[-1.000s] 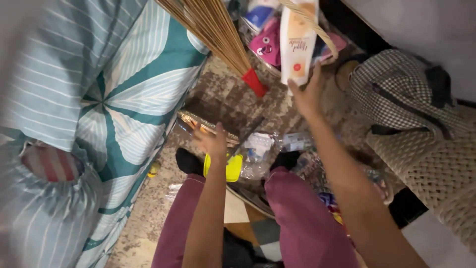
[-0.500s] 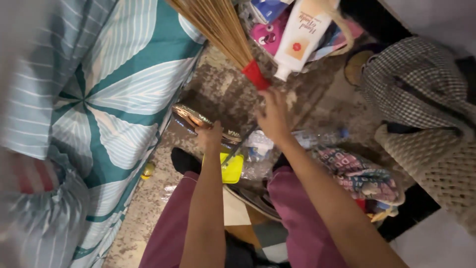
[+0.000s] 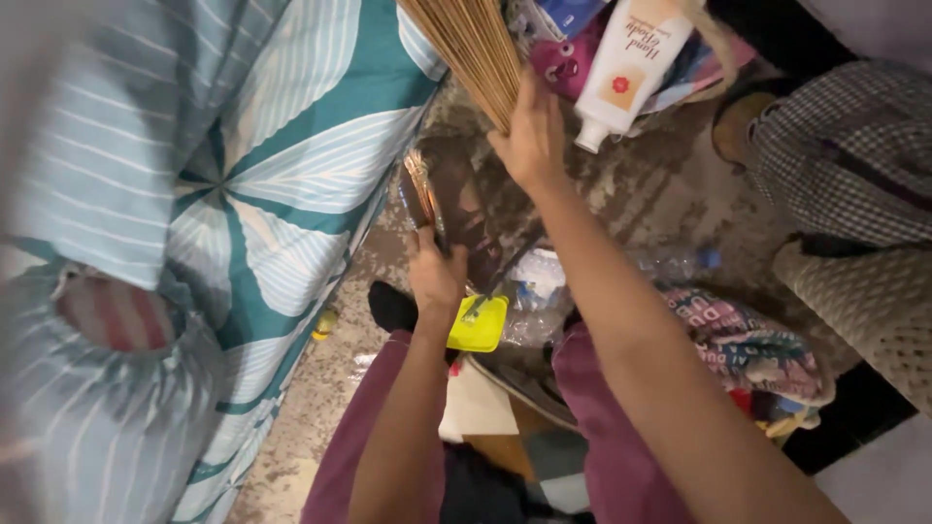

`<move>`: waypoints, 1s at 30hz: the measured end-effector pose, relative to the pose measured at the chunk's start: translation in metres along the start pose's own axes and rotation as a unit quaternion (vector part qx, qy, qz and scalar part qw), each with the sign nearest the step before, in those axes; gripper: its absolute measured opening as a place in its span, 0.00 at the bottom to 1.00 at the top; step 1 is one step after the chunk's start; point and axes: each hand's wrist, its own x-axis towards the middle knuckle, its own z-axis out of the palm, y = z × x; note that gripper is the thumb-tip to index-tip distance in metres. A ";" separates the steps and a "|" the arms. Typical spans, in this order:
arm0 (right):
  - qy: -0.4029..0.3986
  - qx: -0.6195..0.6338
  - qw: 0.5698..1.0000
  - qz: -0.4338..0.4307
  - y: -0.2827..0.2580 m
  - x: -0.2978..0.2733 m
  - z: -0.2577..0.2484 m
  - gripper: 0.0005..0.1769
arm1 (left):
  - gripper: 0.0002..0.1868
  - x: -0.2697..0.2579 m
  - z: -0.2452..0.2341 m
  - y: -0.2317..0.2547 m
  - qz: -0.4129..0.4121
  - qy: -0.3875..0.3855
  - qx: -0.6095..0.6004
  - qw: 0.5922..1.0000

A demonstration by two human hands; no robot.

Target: Organizing various household items and folding a cloth in a bedroom environment.

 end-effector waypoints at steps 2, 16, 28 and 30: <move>0.025 0.009 0.993 -0.112 0.014 -0.024 -0.013 0.55 | 0.20 -0.005 -0.020 0.015 -0.037 -0.030 0.005 0.999; -0.415 -0.145 0.888 0.133 -0.016 -0.309 -0.370 0.38 | 0.20 -0.079 -0.163 0.060 -0.044 -0.024 0.032 0.998; -0.411 0.018 0.909 0.057 0.017 -0.376 -0.239 0.20 | 0.24 -0.076 -0.176 0.074 0.027 -0.033 0.056 0.997; -0.385 0.035 0.919 0.071 0.022 -0.350 -0.256 0.20 | 0.25 -0.055 -0.168 0.090 0.043 -0.031 0.039 0.998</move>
